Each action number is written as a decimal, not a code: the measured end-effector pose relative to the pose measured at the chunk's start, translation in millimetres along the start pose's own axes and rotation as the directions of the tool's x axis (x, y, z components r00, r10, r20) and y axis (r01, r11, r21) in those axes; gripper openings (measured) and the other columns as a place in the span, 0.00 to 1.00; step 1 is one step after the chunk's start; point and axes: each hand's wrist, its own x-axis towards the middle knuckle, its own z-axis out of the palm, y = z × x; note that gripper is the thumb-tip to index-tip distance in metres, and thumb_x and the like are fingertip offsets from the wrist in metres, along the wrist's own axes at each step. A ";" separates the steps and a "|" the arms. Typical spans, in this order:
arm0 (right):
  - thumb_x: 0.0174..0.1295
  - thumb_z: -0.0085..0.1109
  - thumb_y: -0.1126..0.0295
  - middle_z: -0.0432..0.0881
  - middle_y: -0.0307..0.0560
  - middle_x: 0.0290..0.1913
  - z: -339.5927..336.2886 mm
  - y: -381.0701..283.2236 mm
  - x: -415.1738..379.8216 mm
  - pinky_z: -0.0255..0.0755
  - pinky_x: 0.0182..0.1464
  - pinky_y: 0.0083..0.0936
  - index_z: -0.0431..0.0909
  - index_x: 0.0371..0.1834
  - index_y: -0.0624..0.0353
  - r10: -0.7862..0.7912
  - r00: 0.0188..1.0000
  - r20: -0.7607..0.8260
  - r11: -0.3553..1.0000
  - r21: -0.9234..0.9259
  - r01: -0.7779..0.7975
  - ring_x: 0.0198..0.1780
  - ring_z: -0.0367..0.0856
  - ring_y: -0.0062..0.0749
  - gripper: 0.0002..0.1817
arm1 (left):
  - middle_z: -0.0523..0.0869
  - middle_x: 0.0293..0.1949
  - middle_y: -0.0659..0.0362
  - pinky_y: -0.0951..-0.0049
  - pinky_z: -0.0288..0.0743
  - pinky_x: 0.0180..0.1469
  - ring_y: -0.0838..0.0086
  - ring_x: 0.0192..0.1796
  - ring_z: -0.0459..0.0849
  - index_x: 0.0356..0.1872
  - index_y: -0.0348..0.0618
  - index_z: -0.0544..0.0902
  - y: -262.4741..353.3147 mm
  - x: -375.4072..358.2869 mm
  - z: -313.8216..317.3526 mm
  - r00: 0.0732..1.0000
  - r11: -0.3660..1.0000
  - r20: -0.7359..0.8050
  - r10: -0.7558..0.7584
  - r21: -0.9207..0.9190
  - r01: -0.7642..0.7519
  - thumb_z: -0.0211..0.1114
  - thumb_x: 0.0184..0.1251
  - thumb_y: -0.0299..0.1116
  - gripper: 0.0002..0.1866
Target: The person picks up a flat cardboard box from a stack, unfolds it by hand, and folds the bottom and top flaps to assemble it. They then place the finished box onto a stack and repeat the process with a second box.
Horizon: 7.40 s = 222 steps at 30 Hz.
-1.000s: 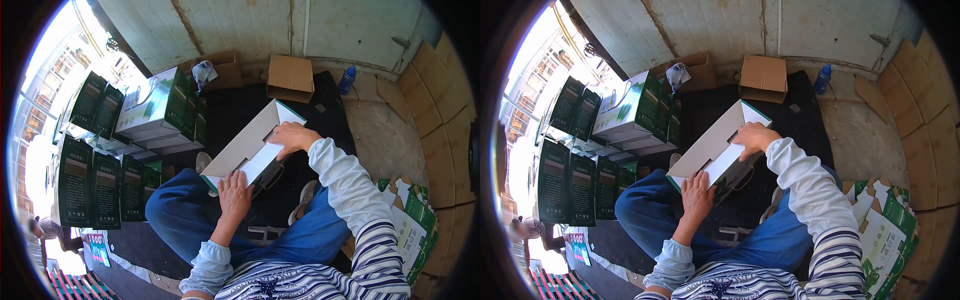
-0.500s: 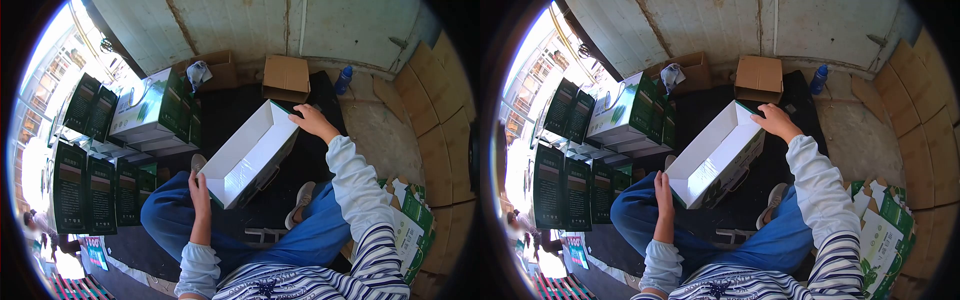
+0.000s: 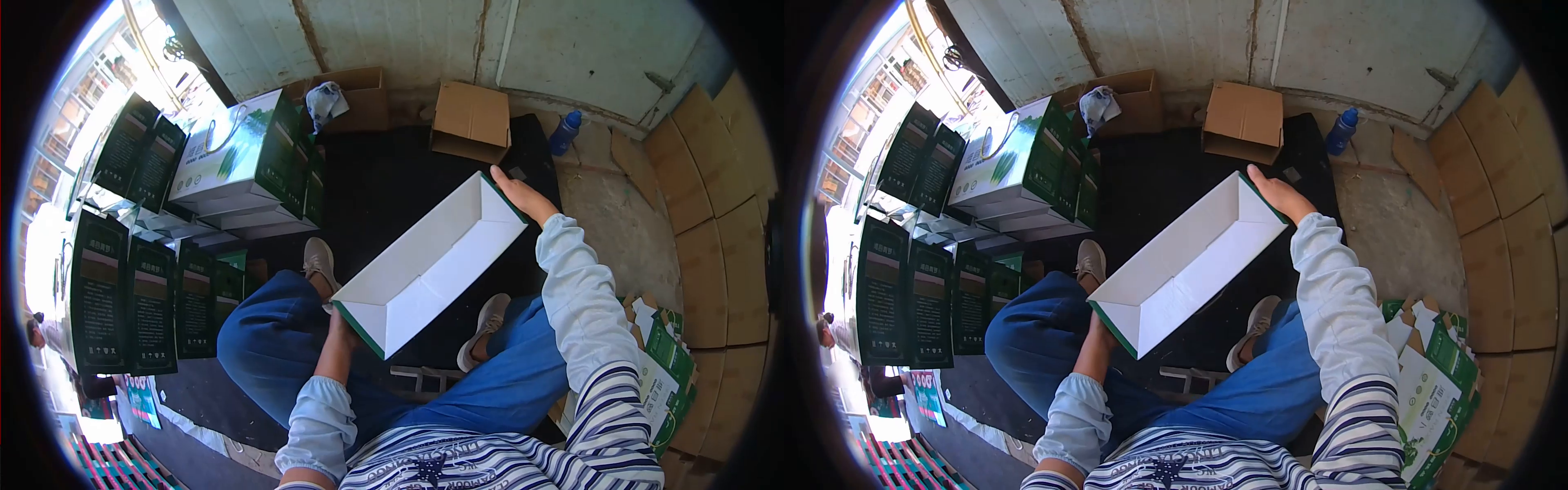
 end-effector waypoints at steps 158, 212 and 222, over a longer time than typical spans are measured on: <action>0.48 0.66 0.76 0.71 0.44 0.53 128.9 -17.8 -24.4 0.82 0.23 0.31 0.74 0.52 0.62 -0.025 0.986 0.165 0.115 -0.979 0.167 0.59 0.67 0.44 0.25 | 0.84 0.33 0.47 0.69 0.76 0.37 0.62 0.36 0.83 0.42 0.28 0.82 83.6 -58.8 57.3 0.980 -0.008 0.190 0.059 0.982 -0.190 0.47 0.61 0.69 0.43; 0.55 0.63 0.62 0.70 0.55 0.58 105.2 -8.2 -29.3 0.81 0.41 0.39 0.69 0.59 0.58 -0.081 0.980 0.179 0.461 -0.865 0.197 0.56 0.76 0.46 0.28 | 0.54 0.69 0.38 0.55 0.73 0.54 0.45 0.57 0.74 0.71 0.44 0.54 22.3 -15.9 32.8 0.652 -0.570 0.619 0.438 0.752 -0.331 0.74 0.43 0.55 0.56; 0.53 0.63 0.44 0.72 0.51 0.59 -9.4 37.0 -47.6 0.75 0.46 0.30 0.62 0.67 0.57 0.033 0.919 0.393 0.989 -0.142 0.025 0.55 0.75 0.38 0.42 | 0.53 0.69 0.38 0.55 0.73 0.53 0.46 0.54 0.76 0.71 0.44 0.53 20.6 -1.2 25.4 0.638 -0.591 0.634 0.437 0.737 -0.328 0.68 0.53 0.53 0.49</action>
